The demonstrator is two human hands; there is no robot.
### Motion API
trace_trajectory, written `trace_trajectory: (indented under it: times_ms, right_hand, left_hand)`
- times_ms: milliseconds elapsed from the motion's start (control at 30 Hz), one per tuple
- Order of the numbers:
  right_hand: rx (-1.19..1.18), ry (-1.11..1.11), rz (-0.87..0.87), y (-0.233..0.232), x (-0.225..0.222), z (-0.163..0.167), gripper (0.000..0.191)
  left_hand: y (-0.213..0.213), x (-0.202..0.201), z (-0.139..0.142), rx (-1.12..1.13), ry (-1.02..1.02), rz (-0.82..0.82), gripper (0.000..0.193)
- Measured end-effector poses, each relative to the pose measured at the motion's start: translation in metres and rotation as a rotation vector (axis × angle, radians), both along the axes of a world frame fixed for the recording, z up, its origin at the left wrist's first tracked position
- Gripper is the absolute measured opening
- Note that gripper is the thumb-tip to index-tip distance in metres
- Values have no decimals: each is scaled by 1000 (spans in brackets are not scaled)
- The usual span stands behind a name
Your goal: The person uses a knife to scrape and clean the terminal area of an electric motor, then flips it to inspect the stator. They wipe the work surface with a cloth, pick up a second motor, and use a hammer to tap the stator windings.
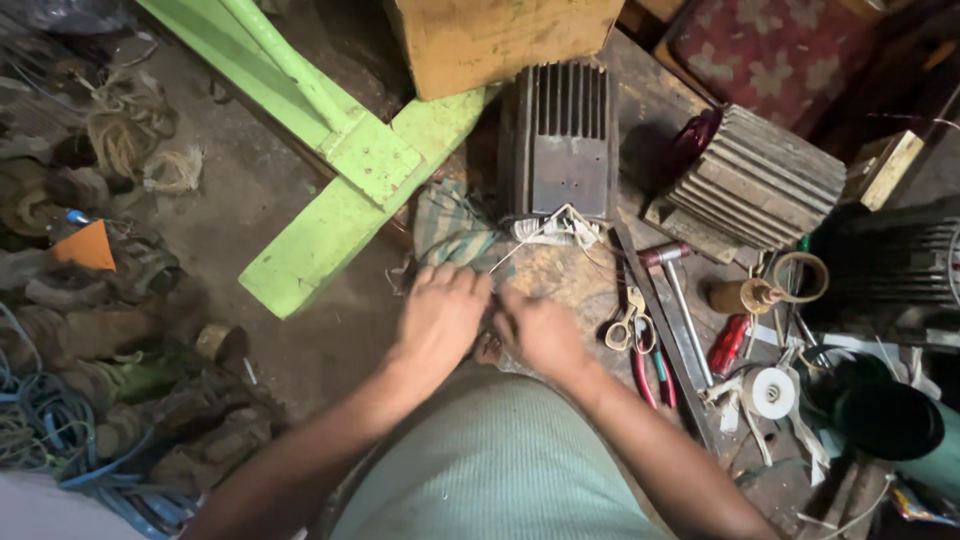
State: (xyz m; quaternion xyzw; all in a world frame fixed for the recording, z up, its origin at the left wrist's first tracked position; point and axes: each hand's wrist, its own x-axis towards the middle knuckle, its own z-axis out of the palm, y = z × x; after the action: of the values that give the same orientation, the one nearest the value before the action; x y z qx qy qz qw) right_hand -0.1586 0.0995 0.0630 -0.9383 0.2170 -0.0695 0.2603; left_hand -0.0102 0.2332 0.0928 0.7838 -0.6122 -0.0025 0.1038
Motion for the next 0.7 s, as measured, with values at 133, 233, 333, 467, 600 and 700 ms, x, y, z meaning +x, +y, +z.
trace_trajectory:
  times_ms: [133, 233, 333, 467, 600, 700]
  right_hand:
    - [49, -51, -36, -9, -6, 4, 30]
    - [20, -55, -251, -19, -8, 12, 19]
    - [-157, -106, -200, -19, -5, 18, 15]
    - [-220, 32, -29, -8, 3, 20, 24]
    - [-188, 100, -101, -7, 8, 11, 21]
    - [-150, 84, -22, -10, 9, 1, 34]
  left_hand:
    - [-13, 6, -17, 239, 837, 223, 16]
    - [-9, 13, -19, 117, 970, 165, 23]
    - [1, 21, -14, -224, 619, -30, 35]
    - [9, 26, -2, -118, 107, -109, 37]
    - [8, 28, 6, -168, 133, -72, 37]
    - [9, 25, 6, -105, 134, -70, 34]
